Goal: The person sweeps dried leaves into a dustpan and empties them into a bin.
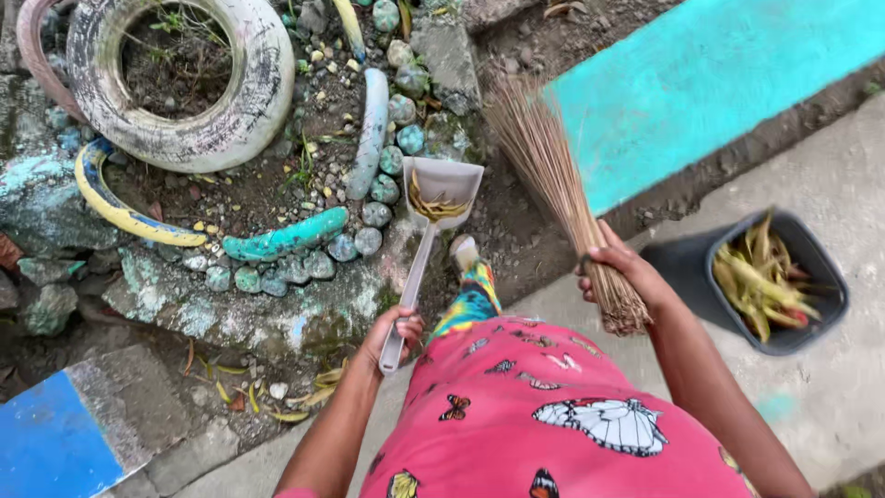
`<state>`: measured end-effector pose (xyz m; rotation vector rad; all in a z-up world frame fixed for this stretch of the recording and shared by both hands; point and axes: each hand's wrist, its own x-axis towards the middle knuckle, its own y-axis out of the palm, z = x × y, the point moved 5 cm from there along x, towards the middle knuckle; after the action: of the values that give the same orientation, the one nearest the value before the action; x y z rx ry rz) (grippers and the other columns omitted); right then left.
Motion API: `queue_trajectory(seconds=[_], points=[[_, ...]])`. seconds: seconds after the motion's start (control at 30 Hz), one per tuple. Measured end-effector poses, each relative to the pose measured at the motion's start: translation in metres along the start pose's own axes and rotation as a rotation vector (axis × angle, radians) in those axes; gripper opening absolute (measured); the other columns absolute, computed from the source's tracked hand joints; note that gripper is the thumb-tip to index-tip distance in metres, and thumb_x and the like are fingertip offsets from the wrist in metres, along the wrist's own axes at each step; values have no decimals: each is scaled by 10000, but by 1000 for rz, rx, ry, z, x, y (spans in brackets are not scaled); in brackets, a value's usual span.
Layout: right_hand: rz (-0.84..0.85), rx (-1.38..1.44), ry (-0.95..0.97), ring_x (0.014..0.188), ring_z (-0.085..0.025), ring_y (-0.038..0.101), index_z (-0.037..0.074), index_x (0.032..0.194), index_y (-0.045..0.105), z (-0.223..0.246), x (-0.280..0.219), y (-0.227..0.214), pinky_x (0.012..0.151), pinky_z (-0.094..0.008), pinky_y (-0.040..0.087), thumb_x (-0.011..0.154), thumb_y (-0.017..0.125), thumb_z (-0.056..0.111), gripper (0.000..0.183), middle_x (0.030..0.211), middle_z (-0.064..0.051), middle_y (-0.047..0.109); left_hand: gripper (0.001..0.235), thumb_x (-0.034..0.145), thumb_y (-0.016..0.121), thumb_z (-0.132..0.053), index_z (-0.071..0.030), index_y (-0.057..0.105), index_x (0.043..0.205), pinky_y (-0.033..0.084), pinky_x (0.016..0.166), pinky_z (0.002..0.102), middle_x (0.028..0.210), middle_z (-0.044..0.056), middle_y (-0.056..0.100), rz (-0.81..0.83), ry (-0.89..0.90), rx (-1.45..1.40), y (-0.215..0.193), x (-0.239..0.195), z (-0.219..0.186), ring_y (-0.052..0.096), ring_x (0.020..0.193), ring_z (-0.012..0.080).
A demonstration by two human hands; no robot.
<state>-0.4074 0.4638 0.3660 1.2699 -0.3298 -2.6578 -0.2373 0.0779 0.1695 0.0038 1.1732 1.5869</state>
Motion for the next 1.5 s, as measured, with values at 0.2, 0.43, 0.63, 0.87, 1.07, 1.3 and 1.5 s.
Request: queue_trajectory(seconds=[0.2, 0.43, 0.63, 0.87, 1.07, 1.3, 1.5], points=[[219, 342, 124, 681, -160, 597, 313, 1523, 381, 56, 176, 46, 571, -327, 542, 873, 647, 282, 703, 888, -113, 617, 219, 920, 658, -160, -44, 477, 879, 496, 489, 173, 729, 11, 503, -123, 60, -41, 39, 57, -47, 520, 570, 68], [264, 784, 558, 712, -237, 628, -71, 1113, 523, 42, 405, 99, 606, -342, 589, 911, 670, 345, 485, 918, -176, 611, 133, 885, 627, -142, -74, 513, 874, 470, 447, 163, 729, 20, 538, -277, 263, 85, 55, 86, -64, 503, 536, 51], [96, 120, -33, 643, -241, 640, 393, 1551, 147, 97, 364, 61, 532, -387, 569, 905, 560, 202, 789, 870, -112, 622, 193, 943, 600, -179, -42, 488, 866, 463, 460, 176, 671, -22, 467, -100, 195, -45, 52, 102, -12, 464, 520, 33], [278, 145, 306, 636, -219, 642, 219, 1526, 269, 106, 381, 65, 487, -376, 567, 943, 643, 227, 692, 824, -83, 577, 171, 953, 569, -154, -21, 486, 883, 436, 459, 170, 678, -34, 434, -137, 234, -274, 73, 138, 4, 444, 530, 25], [91, 34, 18, 707, -177, 659, 282, 1614, 201, 119, 428, 86, 547, -352, 593, 958, 648, 189, 799, 967, -32, 643, 194, 933, 583, -156, -29, 464, 847, 437, 446, 162, 679, -21, 435, -140, 242, -228, 91, 144, -8, 437, 522, 27], [87, 60, 173, 612, -206, 609, 441, 1623, -29, 85, 382, 92, 505, -364, 550, 873, 640, 124, 1055, 863, -120, 589, 119, 864, 563, -100, -19, 557, 951, 412, 411, 141, 704, -13, 445, -262, 318, -182, 105, 137, -20, 435, 522, 14], [118, 30, 91, 689, -219, 666, 285, 1645, 67, 94, 426, 91, 544, -403, 606, 972, 641, 216, 887, 971, -138, 624, 179, 901, 593, -109, -24, 450, 835, 446, 438, 168, 719, -4, 427, -166, 228, -277, 107, 137, -24, 433, 544, 34]])
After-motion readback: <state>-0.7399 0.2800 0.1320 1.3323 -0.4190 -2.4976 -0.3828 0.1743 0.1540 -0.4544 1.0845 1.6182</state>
